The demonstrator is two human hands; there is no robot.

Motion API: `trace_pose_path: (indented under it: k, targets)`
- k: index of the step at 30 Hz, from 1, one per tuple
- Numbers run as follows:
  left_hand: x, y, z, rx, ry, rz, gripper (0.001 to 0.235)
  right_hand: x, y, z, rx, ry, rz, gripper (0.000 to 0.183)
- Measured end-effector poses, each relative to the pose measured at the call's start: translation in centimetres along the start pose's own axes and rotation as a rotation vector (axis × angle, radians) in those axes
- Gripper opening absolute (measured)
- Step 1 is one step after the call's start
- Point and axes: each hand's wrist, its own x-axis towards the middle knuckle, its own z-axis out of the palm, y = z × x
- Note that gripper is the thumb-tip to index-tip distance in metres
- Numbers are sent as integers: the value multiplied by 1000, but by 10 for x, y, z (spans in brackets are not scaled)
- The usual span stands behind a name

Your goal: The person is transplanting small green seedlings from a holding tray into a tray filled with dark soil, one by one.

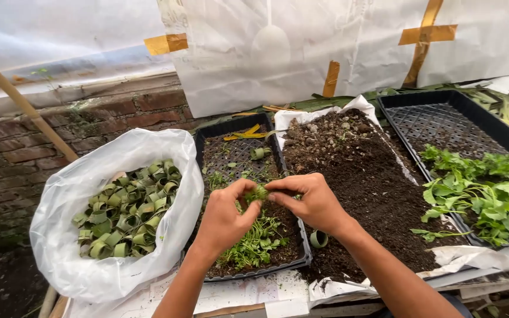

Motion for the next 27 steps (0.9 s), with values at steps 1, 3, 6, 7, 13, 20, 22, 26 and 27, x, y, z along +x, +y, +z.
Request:
trace_pose_path:
  k: [1,3,6,7,13,20,22,26,27]
  targets:
    - [-3,0,5,-96,-32,-9,35,-3,4,-4,3,12,19,19]
    - [-4,14,8,-106,-63,14,48,-4,8,-10,6,-8,49,19]
    - [3,9,26,-121,-34,78,47,-7,13,-19,75,-38,126,20]
    - [7,4,37,-127,36,120,34,-9,17,-24,137,-55,166,20]
    - [16,17,68,-202,60,66,17,-27,44,-64,367,-111,381,24]
    - [6,-17,64,-137,26,-19,14,-58,156,-111,-537,-202,440,56]
    - [-2,-27,65,-39,30,-24,18,-61,163,-88,-650,-424,616,62]
    - [-14,-40,57,-7,8,-84,18,-81,162,-59,-623,-443,410,58]
    - [-17,-43,54,-7,8,-113,18,-85,159,-60,-621,-458,336,50]
